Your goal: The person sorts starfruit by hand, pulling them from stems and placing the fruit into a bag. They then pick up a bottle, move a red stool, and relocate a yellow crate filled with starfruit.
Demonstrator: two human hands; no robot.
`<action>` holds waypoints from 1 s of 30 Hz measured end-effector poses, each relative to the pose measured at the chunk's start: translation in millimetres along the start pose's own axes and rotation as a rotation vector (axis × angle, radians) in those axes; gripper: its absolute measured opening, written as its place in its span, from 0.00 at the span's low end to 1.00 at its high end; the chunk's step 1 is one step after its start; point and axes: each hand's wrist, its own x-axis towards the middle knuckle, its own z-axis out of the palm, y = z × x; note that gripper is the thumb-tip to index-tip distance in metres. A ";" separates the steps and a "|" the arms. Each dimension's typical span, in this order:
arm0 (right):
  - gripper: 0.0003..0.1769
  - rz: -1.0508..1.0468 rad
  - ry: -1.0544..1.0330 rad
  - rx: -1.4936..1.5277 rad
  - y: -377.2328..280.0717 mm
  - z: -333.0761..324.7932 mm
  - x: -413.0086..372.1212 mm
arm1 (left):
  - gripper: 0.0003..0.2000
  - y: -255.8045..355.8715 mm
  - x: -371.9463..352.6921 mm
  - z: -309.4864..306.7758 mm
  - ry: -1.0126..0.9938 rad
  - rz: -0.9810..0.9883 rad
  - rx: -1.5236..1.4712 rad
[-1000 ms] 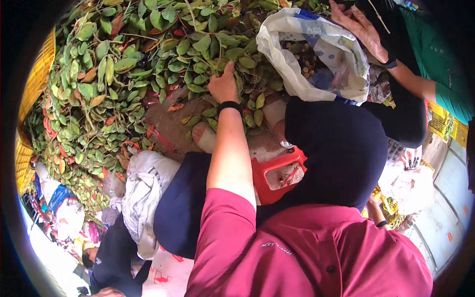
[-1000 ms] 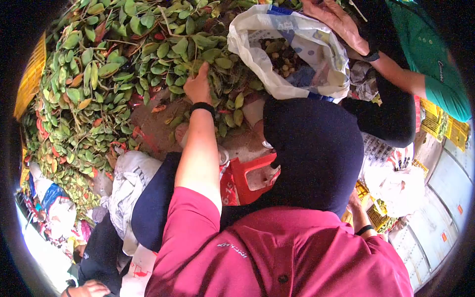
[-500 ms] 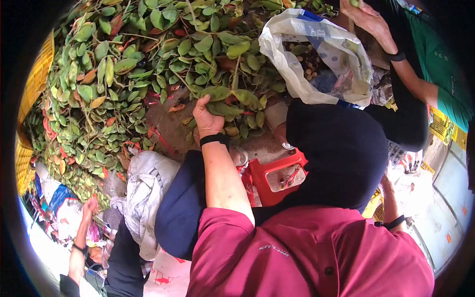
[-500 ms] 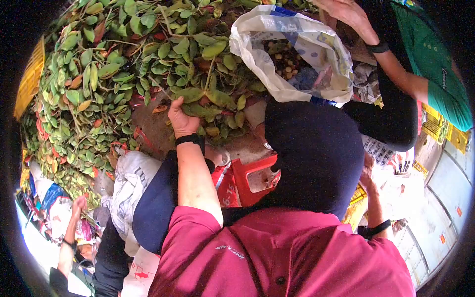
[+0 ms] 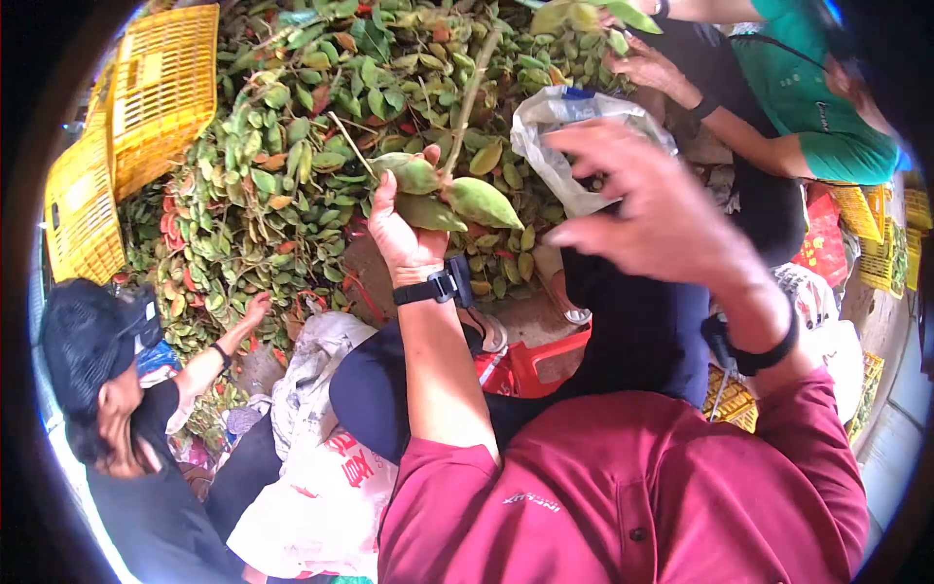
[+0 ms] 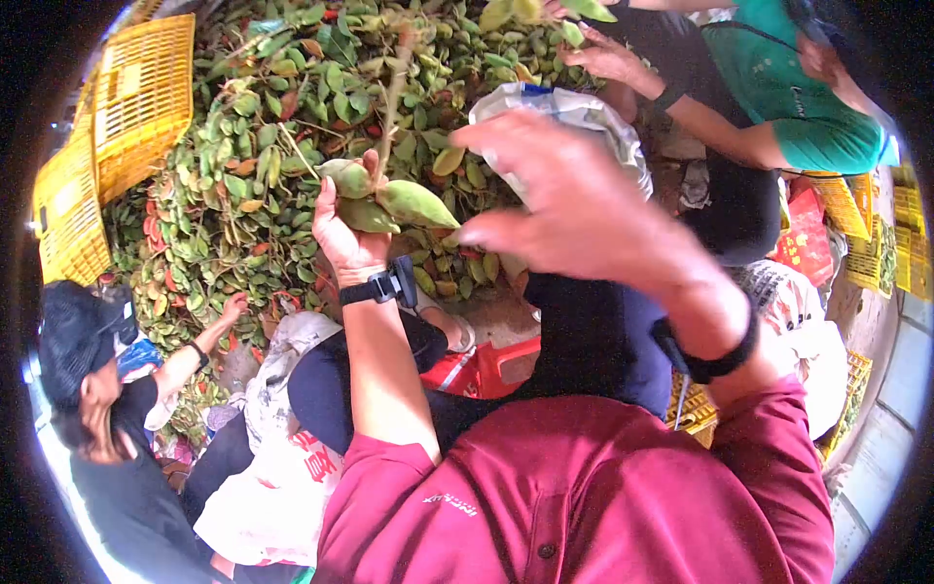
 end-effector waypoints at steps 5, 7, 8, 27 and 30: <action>0.35 0.137 -0.006 0.115 -1.9 60.5 -0.2 | 0.21 -3.7 -28.5 58.2 -0.011 0.008 0.114; 0.31 0.257 -0.037 0.407 5.3 66.0 -6.7 | 0.23 -4.5 -42.9 72.8 -0.002 0.008 0.191; 0.30 0.325 -0.084 0.565 8.6 66.0 -12.6 | 0.24 -3.6 -48.6 75.8 -0.045 -0.010 0.226; 0.26 0.361 0.050 0.660 4.1 62.6 -67.6 | 0.18 -25.4 -102.5 134.8 -0.079 0.074 0.828; 0.22 0.244 0.263 0.557 -4.9 20.5 -89.6 | 0.28 -10.5 -65.0 82.6 -0.341 -0.374 0.295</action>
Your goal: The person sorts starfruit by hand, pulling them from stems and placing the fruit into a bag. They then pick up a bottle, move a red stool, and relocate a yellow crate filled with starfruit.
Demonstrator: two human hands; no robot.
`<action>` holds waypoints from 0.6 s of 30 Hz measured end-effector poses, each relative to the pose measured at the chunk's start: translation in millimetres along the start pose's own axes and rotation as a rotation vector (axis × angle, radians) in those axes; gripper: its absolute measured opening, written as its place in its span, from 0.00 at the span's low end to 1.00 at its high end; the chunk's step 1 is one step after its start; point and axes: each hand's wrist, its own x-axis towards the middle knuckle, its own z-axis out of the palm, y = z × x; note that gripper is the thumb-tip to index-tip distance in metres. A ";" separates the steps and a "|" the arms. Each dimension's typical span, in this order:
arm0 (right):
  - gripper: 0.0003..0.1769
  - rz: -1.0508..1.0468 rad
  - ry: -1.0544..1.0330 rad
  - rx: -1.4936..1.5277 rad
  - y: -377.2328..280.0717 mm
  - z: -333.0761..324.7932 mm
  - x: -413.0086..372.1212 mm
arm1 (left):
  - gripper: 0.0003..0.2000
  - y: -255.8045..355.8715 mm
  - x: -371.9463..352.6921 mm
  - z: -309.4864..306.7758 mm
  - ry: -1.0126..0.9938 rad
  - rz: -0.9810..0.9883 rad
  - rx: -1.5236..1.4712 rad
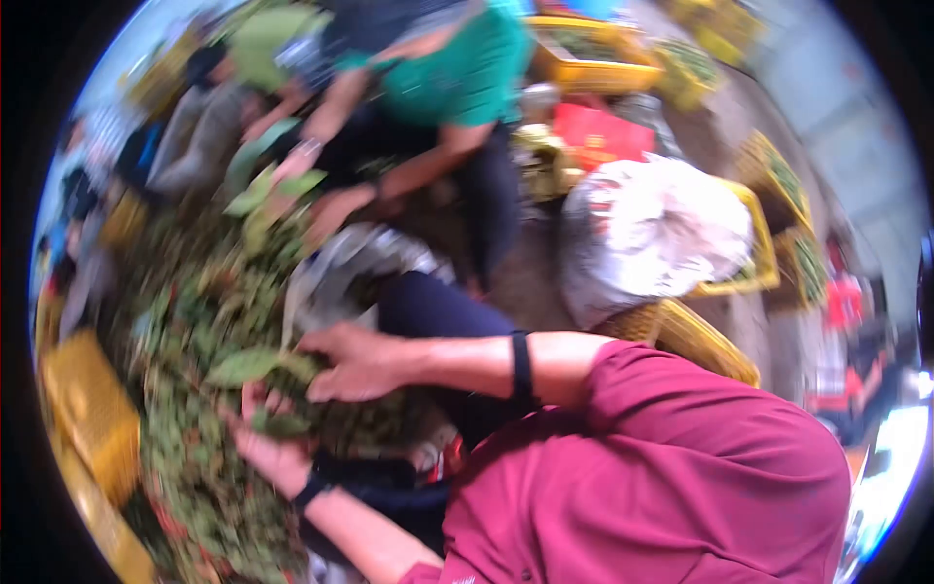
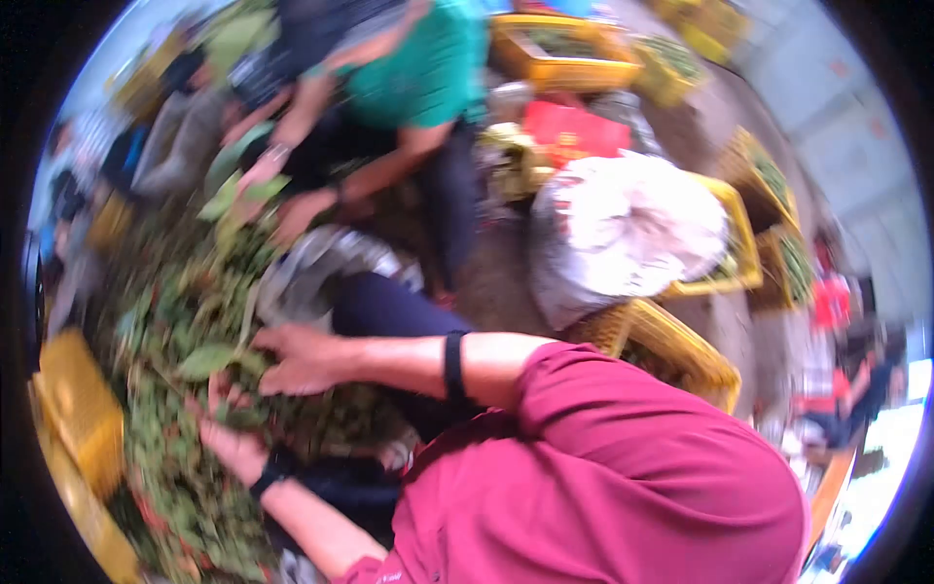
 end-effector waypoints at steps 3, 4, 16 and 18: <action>0.22 0.062 0.078 0.144 -32.4 -36.2 -19.8 | 0.24 -4.6 19.3 -56.3 0.218 0.031 -0.046; 0.23 0.090 0.090 0.286 -32.4 -41.3 -21.5 | 0.22 -21.6 24.9 -31.0 0.249 0.098 0.011; 0.20 -0.212 0.326 -0.132 -33.8 -70.8 -53.2 | 0.26 -106.6 41.4 164.6 -0.207 -0.018 0.079; 0.19 -0.388 0.467 -0.322 -59.4 -108.7 -92.3 | 0.31 -124.5 20.1 229.7 -0.426 0.163 0.421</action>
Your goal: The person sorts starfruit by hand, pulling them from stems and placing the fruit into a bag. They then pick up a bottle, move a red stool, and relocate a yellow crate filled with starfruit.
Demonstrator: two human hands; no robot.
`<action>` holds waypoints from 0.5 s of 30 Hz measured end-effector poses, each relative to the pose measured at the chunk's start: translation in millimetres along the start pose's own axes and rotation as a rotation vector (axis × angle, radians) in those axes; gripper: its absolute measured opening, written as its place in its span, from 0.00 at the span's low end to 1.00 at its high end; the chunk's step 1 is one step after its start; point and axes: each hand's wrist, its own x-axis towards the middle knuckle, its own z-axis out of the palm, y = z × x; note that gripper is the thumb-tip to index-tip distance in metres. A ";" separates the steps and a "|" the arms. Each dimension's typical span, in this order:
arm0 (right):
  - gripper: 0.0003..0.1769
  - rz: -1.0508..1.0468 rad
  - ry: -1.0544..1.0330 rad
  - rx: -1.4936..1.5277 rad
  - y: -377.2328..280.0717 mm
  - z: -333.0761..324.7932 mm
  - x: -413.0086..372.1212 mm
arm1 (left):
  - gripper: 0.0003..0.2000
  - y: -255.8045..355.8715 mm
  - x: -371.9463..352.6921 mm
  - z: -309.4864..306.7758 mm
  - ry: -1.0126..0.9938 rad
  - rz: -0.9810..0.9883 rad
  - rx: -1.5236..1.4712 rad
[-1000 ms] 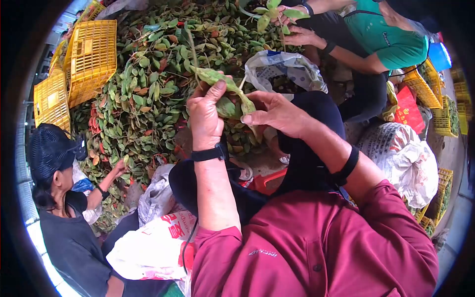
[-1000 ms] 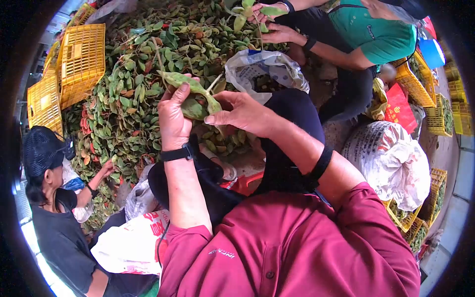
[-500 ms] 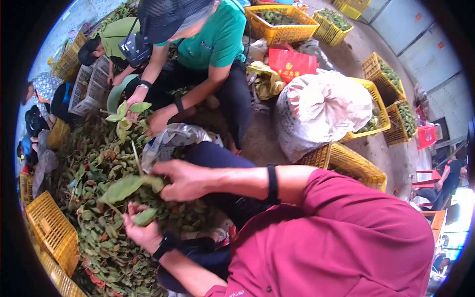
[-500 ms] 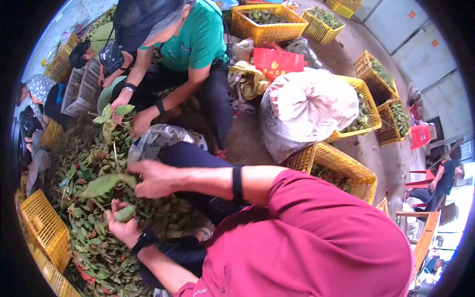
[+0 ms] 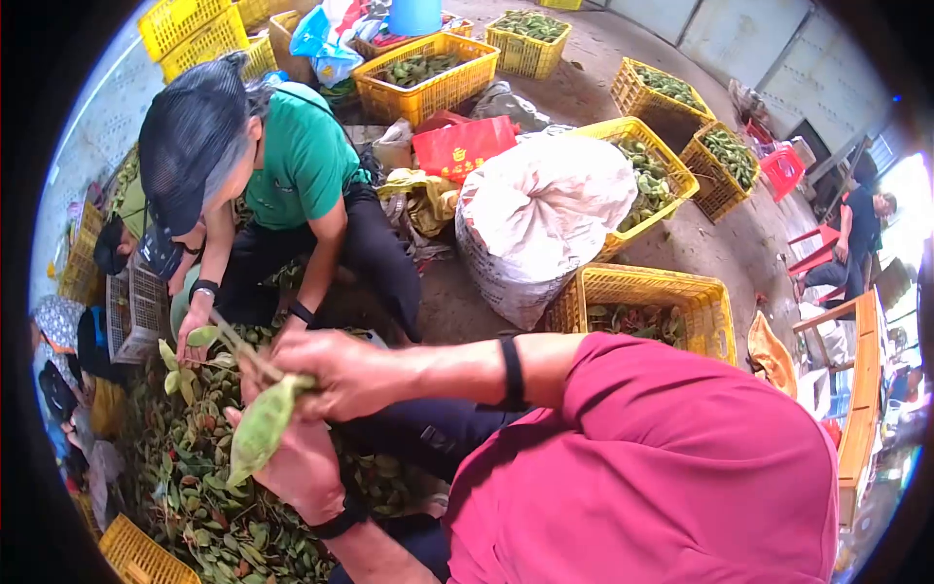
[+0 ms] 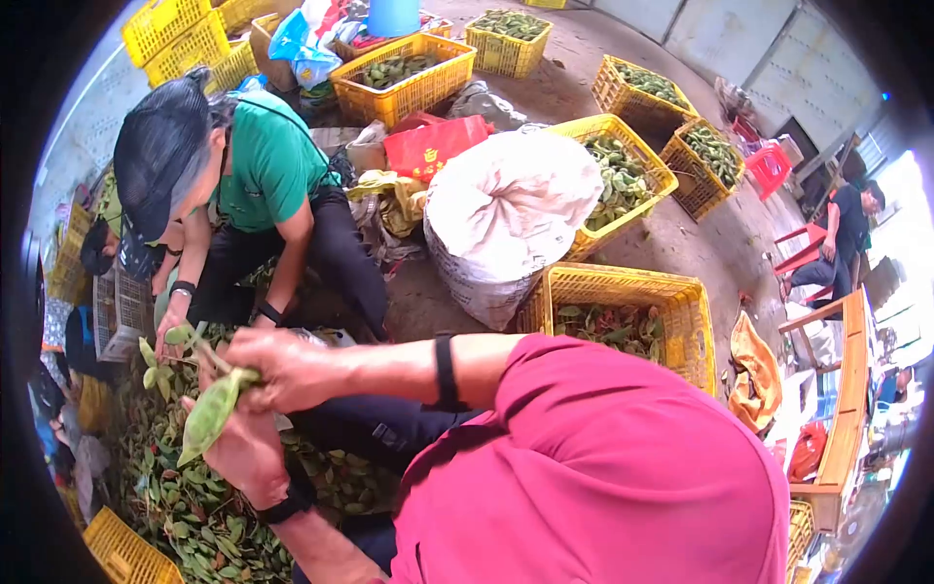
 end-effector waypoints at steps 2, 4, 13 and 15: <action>0.18 0.102 0.136 0.066 -31.1 -50.5 -19.5 | 0.35 18.6 9.3 53.8 -0.113 -0.206 -0.416; 0.19 -0.236 0.344 -0.329 -38.7 -115.6 -40.5 | 0.34 26.4 13.6 61.7 -0.379 -0.117 -0.056; 0.20 0.920 0.410 -1.349 106.3 -536.3 -215.3 | 0.23 38.7 -70.4 -245.1 0.885 -0.093 -0.009; 0.20 0.838 0.357 -1.371 112.8 -518.4 -182.9 | 0.29 22.7 -119.7 -290.7 1.214 -0.122 0.067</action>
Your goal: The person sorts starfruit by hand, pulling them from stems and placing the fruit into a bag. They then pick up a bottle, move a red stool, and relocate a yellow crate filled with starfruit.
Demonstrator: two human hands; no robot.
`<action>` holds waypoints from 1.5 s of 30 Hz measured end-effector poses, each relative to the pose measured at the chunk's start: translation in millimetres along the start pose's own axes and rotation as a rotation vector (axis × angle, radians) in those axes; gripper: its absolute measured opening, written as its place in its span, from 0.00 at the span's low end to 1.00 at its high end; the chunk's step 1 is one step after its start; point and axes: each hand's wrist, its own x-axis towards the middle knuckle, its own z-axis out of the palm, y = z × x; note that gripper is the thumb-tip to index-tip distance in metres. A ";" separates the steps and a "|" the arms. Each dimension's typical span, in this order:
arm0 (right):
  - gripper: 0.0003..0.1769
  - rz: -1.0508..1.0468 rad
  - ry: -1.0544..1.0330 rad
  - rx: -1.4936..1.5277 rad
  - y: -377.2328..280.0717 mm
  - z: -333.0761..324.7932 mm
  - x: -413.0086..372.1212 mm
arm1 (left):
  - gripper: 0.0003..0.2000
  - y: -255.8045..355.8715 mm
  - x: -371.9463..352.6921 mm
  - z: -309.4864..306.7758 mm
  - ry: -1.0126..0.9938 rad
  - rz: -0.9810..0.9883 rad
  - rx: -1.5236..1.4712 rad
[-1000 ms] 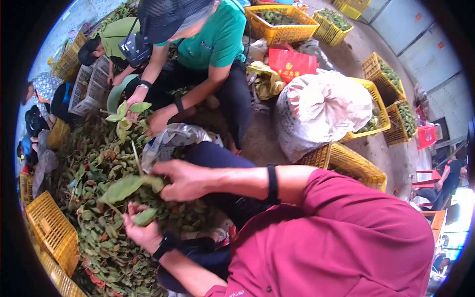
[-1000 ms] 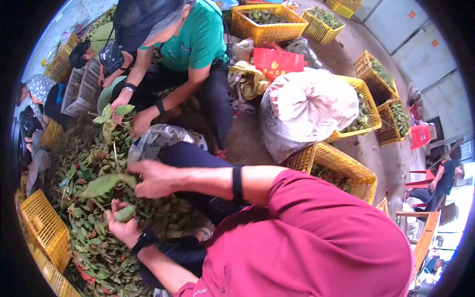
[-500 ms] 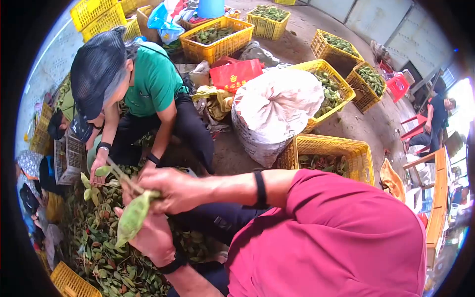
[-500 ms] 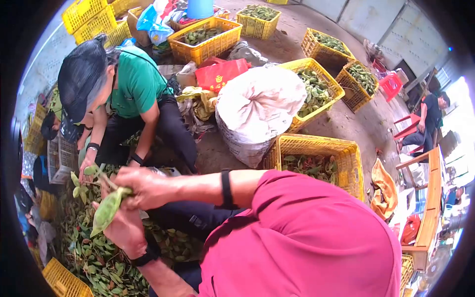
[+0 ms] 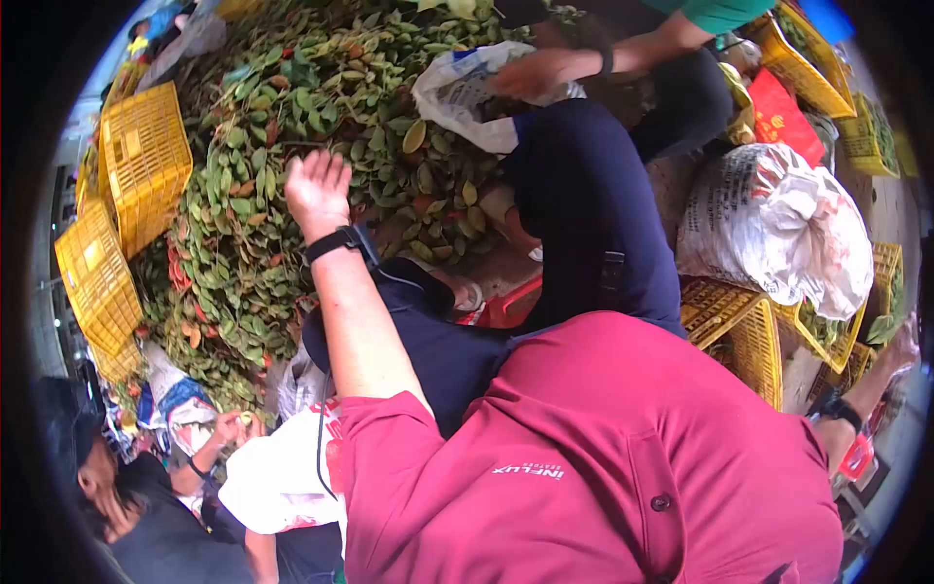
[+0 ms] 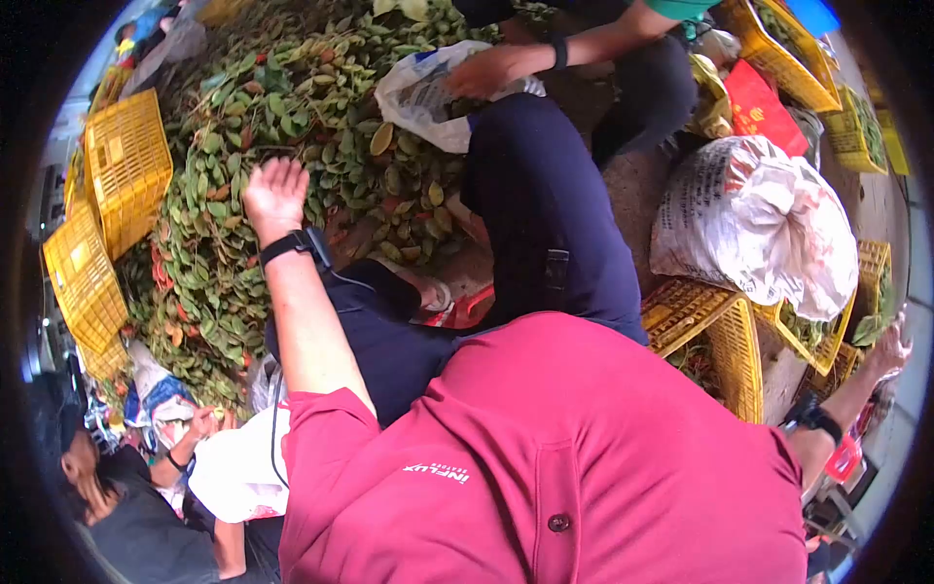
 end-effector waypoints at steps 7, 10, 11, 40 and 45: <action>0.22 -0.656 -0.757 1.317 -480.8 -3.8 -228.8 | 0.28 -162.7 30.1 -100.3 0.505 -0.494 -0.080; 0.15 -1.057 -0.868 0.873 -639.0 68.9 -347.8 | 0.22 -209.9 11.9 -87.7 0.710 -0.604 -0.091; 0.14 -1.065 -0.956 0.733 -670.8 97.5 -383.2 | 0.22 -227.6 8.3 -89.0 0.740 -0.629 -0.074; 0.33 0.048 -1.725 0.567 -630.1 404.5 -592.8 | 0.17 -338.9 65.6 -158.4 0.249 -0.878 0.027; 0.30 0.189 -1.863 0.513 -660.7 369.7 -562.5 | 0.15 -326.7 62.4 -162.3 0.173 -0.851 -0.096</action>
